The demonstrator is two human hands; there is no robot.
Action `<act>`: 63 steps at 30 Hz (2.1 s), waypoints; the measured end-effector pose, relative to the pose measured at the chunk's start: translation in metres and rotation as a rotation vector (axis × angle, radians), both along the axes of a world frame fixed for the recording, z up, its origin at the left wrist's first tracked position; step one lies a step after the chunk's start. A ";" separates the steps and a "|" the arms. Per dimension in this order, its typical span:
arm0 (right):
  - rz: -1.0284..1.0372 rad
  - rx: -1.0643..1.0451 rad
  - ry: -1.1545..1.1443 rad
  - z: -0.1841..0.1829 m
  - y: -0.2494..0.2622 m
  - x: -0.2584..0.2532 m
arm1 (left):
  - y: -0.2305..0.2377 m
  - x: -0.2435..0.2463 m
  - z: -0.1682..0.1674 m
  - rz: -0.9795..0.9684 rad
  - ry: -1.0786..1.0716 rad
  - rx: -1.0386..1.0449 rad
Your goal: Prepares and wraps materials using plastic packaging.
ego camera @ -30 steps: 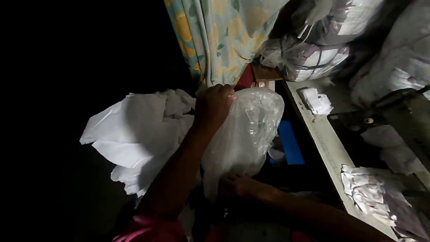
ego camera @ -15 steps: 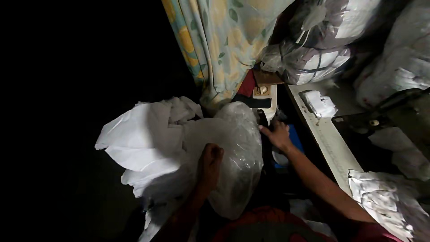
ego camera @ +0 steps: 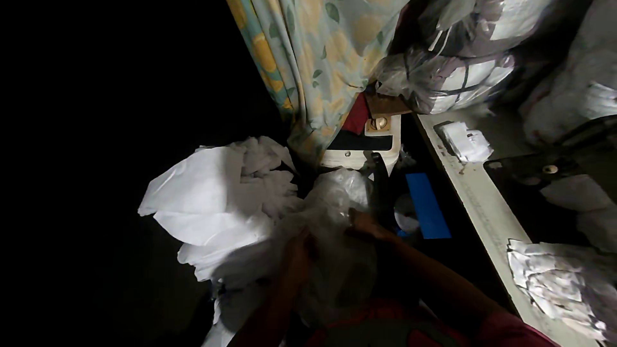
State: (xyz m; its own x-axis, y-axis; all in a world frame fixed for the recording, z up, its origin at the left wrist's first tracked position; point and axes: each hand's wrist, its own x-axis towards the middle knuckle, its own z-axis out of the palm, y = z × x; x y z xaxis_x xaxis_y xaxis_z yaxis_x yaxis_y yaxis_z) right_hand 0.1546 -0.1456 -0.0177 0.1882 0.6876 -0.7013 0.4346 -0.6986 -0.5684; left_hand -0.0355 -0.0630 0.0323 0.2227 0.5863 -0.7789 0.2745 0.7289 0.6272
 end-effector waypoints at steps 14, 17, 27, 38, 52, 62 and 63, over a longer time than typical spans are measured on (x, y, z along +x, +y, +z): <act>-0.180 0.127 0.059 -0.008 -0.037 -0.028 | -0.055 -0.044 -0.001 -0.207 0.474 0.487; -0.392 0.222 0.105 -0.014 -0.041 -0.032 | -0.057 -0.039 0.000 0.017 0.347 0.271; -0.714 0.468 0.303 0.003 -0.052 -0.043 | -0.040 -0.035 -0.007 0.152 0.017 -0.053; -0.729 0.501 0.289 0.024 -0.050 -0.031 | -0.031 -0.019 0.090 -0.686 0.343 0.821; -0.110 0.376 0.208 0.034 -0.046 -0.053 | -0.057 -0.070 0.104 0.164 -0.113 0.742; 0.204 0.107 -0.488 -0.016 0.036 0.009 | -0.053 -0.068 0.108 0.276 -0.349 0.596; 0.206 0.072 -0.483 -0.024 0.041 0.009 | -0.052 -0.065 0.110 0.272 -0.347 0.587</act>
